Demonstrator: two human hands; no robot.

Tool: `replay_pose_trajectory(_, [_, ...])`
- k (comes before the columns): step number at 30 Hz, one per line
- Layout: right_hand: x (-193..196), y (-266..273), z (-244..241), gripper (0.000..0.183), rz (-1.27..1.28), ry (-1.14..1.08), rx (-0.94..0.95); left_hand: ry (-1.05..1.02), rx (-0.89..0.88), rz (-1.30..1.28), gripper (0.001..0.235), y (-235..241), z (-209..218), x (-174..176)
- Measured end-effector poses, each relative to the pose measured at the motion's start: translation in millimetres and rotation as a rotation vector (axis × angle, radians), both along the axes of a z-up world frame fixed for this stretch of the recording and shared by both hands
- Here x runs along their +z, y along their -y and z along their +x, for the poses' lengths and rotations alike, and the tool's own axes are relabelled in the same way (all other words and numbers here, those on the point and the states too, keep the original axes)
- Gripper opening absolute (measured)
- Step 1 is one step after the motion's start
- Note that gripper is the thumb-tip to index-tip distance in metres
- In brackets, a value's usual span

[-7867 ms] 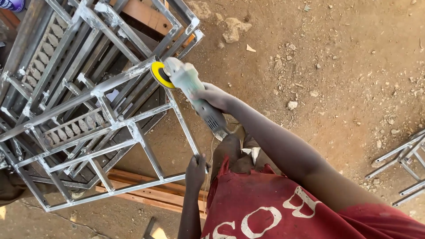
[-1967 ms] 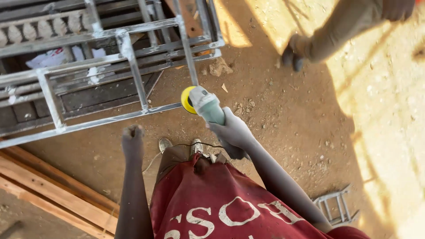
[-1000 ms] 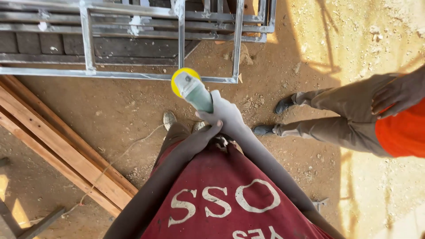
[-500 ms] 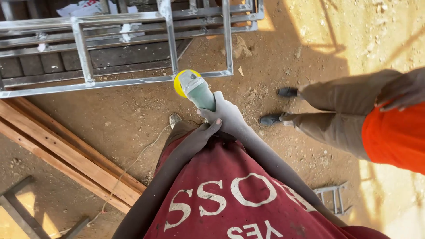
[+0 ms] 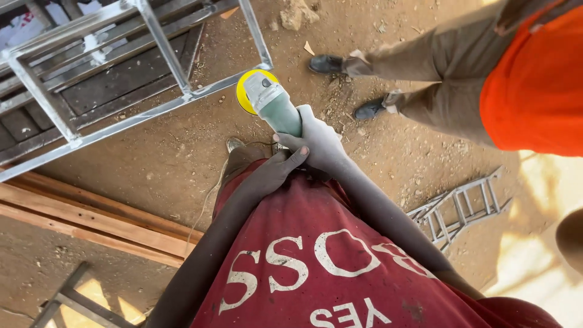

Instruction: The person uses a handheld angle grinder to smooth the weld joints on a metal gate frame.

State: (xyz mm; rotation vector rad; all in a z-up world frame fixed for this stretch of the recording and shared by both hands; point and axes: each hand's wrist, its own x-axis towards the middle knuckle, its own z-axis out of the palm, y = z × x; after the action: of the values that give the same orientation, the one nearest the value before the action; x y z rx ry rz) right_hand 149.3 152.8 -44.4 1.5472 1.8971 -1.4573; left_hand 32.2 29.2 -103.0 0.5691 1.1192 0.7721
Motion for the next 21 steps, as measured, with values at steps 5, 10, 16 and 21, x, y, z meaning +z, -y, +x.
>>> replay_pose_trajectory(5, [3, -3, 9, 0.065, -0.009, 0.041, -0.041, -0.006, -0.037, 0.048, 0.064, -8, 7, 1])
replay_pose_trajectory(10, [4, -6, 7, 0.062, -0.011, 0.032, -0.074, -0.028, -0.027, 0.025, 0.073, -16, 11, -1])
replay_pose_trajectory(16, [4, -14, 17, 0.066, -0.006, 0.008, -0.064, -0.065, -0.048, 0.036, 0.076, -19, 18, 14])
replay_pose_trajectory(21, [6, -10, 19, 0.071, -0.03, -0.068, -0.086, -0.063, -0.011, 0.054, 0.073, -15, 21, 18])
